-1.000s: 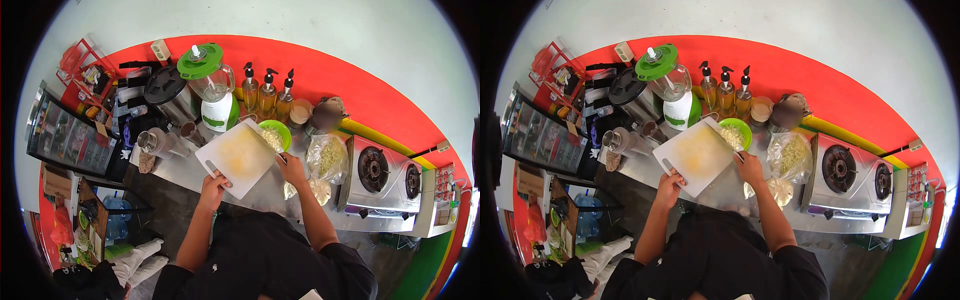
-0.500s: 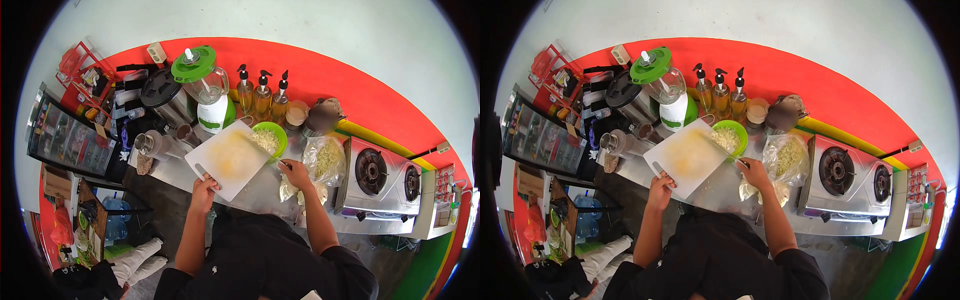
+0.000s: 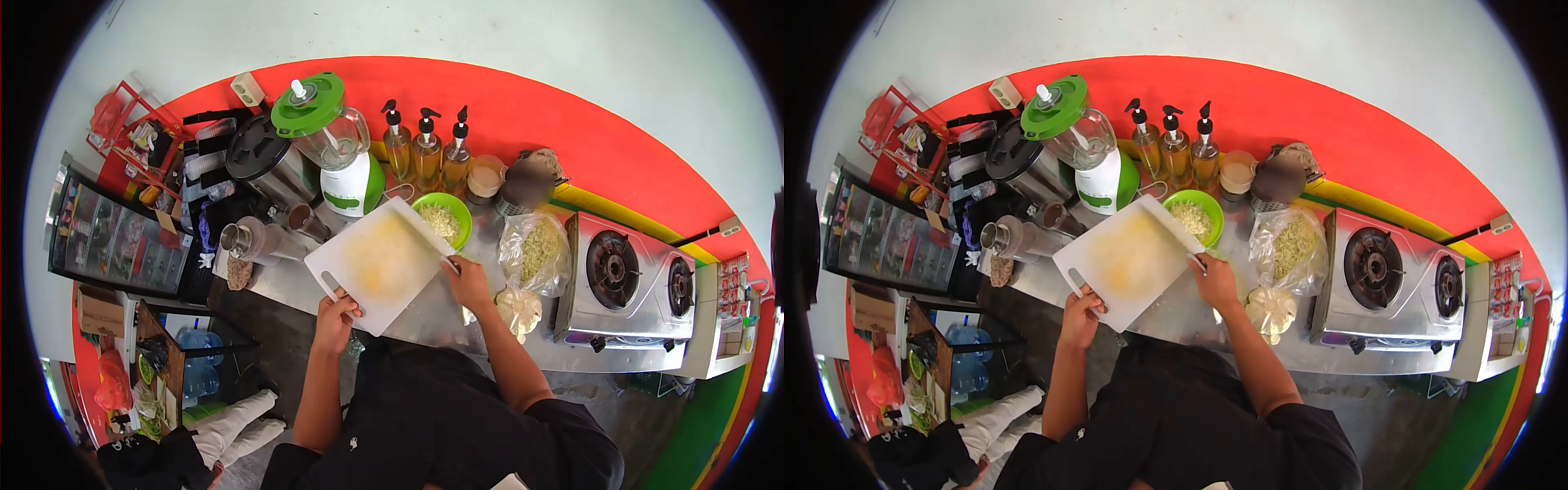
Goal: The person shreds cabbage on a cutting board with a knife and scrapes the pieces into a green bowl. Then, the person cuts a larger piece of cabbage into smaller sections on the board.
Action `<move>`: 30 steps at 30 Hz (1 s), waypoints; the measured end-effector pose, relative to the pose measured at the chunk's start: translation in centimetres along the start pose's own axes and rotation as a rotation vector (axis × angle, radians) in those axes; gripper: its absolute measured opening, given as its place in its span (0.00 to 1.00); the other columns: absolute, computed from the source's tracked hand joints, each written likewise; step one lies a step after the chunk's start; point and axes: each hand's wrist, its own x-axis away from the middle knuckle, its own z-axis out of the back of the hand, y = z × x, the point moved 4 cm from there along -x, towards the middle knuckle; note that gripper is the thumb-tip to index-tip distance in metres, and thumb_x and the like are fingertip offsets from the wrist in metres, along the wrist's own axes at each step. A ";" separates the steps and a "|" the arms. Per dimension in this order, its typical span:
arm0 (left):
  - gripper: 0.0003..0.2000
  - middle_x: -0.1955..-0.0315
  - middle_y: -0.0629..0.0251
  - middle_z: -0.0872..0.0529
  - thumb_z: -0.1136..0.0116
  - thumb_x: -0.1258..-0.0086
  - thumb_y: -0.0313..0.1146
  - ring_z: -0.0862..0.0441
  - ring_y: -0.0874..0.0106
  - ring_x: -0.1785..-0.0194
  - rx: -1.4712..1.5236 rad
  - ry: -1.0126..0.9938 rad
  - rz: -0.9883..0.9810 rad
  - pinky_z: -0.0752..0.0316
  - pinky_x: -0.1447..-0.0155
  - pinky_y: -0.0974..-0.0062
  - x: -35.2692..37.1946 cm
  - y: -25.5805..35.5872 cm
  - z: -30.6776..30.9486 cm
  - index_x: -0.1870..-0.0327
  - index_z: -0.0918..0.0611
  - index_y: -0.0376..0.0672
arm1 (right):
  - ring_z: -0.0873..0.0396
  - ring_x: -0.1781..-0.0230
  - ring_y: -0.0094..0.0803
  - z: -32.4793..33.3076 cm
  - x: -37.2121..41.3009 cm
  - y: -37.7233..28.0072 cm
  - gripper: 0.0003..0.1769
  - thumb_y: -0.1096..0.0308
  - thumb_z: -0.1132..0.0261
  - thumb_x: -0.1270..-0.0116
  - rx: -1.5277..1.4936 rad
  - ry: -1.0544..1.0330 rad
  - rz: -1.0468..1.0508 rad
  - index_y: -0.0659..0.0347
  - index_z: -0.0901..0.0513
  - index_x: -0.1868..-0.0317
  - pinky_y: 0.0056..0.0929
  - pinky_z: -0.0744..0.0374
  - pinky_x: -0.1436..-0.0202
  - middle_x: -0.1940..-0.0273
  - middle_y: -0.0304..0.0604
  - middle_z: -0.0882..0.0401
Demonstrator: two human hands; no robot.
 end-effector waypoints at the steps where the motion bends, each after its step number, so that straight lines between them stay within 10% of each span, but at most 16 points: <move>1: 0.19 0.66 0.66 0.15 0.48 0.38 0.20 0.22 0.79 0.70 -0.005 0.001 0.007 0.25 0.59 0.82 -0.1 0.0 0.3 0.45 0.19 0.26 | 0.16 0.65 0.57 -0.1 -0.3 1.0 0.17 0.60 0.33 0.30 -0.003 0.001 -0.009 0.68 0.14 0.54 0.44 0.20 0.60 0.66 0.61 0.15; 7: 0.21 0.70 0.67 0.19 0.50 0.40 0.20 0.24 0.76 0.69 0.015 -0.025 0.022 0.28 0.59 0.76 -0.1 0.0 2.3 0.44 0.21 0.28 | 0.26 0.79 0.39 1.6 -0.3 1.0 0.17 0.60 0.33 0.29 0.061 0.095 -0.137 0.68 0.14 0.54 0.37 0.26 0.69 0.74 0.54 0.19; 10: 0.19 0.72 0.66 0.18 0.49 0.39 0.20 0.22 0.76 0.70 0.048 -0.025 0.028 0.26 0.57 0.77 -0.4 0.5 2.5 0.46 0.19 0.26 | 0.17 0.69 0.56 1.4 1.0 -2.0 0.16 0.61 0.33 0.30 -0.052 -0.023 -0.083 0.67 0.14 0.55 0.44 0.21 0.64 0.69 0.60 0.16; 20: 0.21 0.70 0.65 0.17 0.49 0.41 0.20 0.23 0.78 0.73 0.032 -0.108 0.048 0.26 0.59 0.78 -1.5 2.3 5.5 0.44 0.20 0.25 | 0.16 0.68 0.55 0.7 1.3 0.0 0.16 0.60 0.33 0.30 0.171 0.148 -0.222 0.67 0.13 0.54 0.45 0.21 0.62 0.69 0.59 0.15; 30: 0.19 0.79 0.73 0.26 0.51 0.44 0.25 0.31 0.80 0.79 0.005 -0.125 0.151 0.35 0.68 0.82 -1.9 1.6 12.8 0.51 0.20 0.28 | 0.30 0.79 0.27 -2.3 7.4 0.2 0.17 0.59 0.32 0.29 -0.053 0.115 -0.278 0.67 0.13 0.54 0.32 0.29 0.72 0.79 0.45 0.23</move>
